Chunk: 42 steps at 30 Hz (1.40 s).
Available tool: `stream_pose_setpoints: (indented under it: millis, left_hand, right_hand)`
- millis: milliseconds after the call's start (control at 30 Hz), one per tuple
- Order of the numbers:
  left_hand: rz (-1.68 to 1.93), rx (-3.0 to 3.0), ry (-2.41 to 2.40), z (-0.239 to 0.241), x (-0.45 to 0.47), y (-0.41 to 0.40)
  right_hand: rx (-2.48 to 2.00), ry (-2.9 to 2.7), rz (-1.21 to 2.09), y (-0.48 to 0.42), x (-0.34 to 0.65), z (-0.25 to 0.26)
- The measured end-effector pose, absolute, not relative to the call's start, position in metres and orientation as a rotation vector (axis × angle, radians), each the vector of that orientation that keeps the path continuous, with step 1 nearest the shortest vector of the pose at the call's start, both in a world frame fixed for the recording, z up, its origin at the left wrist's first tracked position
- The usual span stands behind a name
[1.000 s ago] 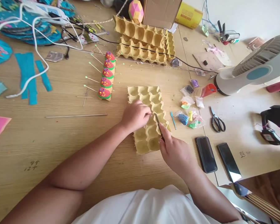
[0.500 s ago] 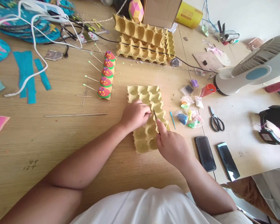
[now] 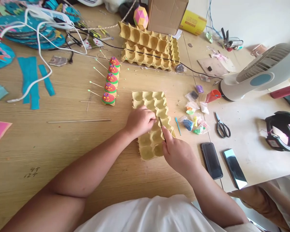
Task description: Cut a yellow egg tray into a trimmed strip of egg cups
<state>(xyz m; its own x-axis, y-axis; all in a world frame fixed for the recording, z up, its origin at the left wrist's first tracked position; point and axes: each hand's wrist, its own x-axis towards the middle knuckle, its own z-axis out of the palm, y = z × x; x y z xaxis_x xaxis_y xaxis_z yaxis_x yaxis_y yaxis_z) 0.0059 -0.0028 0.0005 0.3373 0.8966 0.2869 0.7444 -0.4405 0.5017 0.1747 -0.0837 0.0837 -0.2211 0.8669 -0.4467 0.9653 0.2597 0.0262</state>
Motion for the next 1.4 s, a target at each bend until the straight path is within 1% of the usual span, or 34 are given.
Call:
stream_pose_setpoints:
  millis: [133,300,433,633,1133,1300,1400]
  left_hand:
    - [0.763,2.322,1.455,0.001,0.0052,-0.0026]
    - [0.783,2.326,1.459,0.0004,0.0059,-0.0023]
    - [0.771,2.329,1.456,0.0008,0.0059,-0.0025]
    - [0.759,2.299,1.474,0.0023,0.0055,-0.0033]
    - [0.75,2.32,1.456,-0.0009,0.0048,-0.0013]
    - [0.765,2.335,1.454,-0.0015,0.005,-0.0017]
    - [0.753,2.337,1.454,-0.0016,0.0052,-0.0012]
  right_hand:
    - [1.679,2.15,-0.343,-0.0786,0.1711,0.085]
    - [1.661,2.157,-0.391,-0.0811,0.1724,0.0847]
    - [1.673,2.138,-0.351,-0.0775,0.1695,0.0839]
    - [1.648,2.122,-0.4,-0.0828,0.1709,0.0882]
    - [1.656,2.11,-0.339,-0.0762,0.1663,0.0856]
    - [1.648,2.127,-0.405,-0.0808,0.1709,0.0871]
    - [1.652,2.118,-0.384,-0.0781,0.1689,0.085]
